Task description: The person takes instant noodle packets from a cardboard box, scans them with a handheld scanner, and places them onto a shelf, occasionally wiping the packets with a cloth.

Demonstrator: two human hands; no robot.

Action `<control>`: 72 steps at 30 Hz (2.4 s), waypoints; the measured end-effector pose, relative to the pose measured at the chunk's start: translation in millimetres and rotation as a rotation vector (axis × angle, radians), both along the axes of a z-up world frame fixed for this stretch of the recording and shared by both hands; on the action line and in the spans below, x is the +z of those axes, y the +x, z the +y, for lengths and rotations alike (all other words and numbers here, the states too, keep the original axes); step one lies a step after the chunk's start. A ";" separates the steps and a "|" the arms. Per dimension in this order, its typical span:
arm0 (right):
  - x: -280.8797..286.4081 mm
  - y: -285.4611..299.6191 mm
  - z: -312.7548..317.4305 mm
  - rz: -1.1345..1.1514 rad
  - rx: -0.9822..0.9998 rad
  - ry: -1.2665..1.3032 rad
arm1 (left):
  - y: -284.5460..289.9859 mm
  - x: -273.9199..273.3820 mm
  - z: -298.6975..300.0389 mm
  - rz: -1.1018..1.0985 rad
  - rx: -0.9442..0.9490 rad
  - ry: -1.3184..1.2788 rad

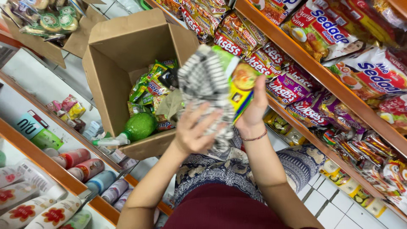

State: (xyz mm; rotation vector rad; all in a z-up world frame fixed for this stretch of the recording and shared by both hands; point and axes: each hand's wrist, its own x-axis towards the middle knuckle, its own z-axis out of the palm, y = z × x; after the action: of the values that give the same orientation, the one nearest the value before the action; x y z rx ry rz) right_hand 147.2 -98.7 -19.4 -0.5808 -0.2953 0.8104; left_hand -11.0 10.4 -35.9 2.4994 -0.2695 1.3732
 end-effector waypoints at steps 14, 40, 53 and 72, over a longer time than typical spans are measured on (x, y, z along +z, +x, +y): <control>-36.7 -19.2 25.6 0.070 -0.060 -0.072 | -4.2 -15.7 10.7 0.166 -0.379 -1.740; -14.6 -7.0 -6.3 -0.268 0.221 -0.158 | 1.4 58.6 26.3 0.238 0.006 -0.359; -44.3 -14.0 1.2 -0.098 0.104 -0.242 | 11.4 50.8 23.7 0.188 0.076 -0.332; -9.8 19.0 26.8 0.081 0.016 -0.073 | -43.1 -81.4 97.9 0.170 0.401 -0.029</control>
State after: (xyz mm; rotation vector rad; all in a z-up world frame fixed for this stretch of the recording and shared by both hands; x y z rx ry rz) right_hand 166.2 -71.8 -29.2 -0.6130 -0.1970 0.8606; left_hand -54.0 108.3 -117.2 2.7244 0.3008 1.2688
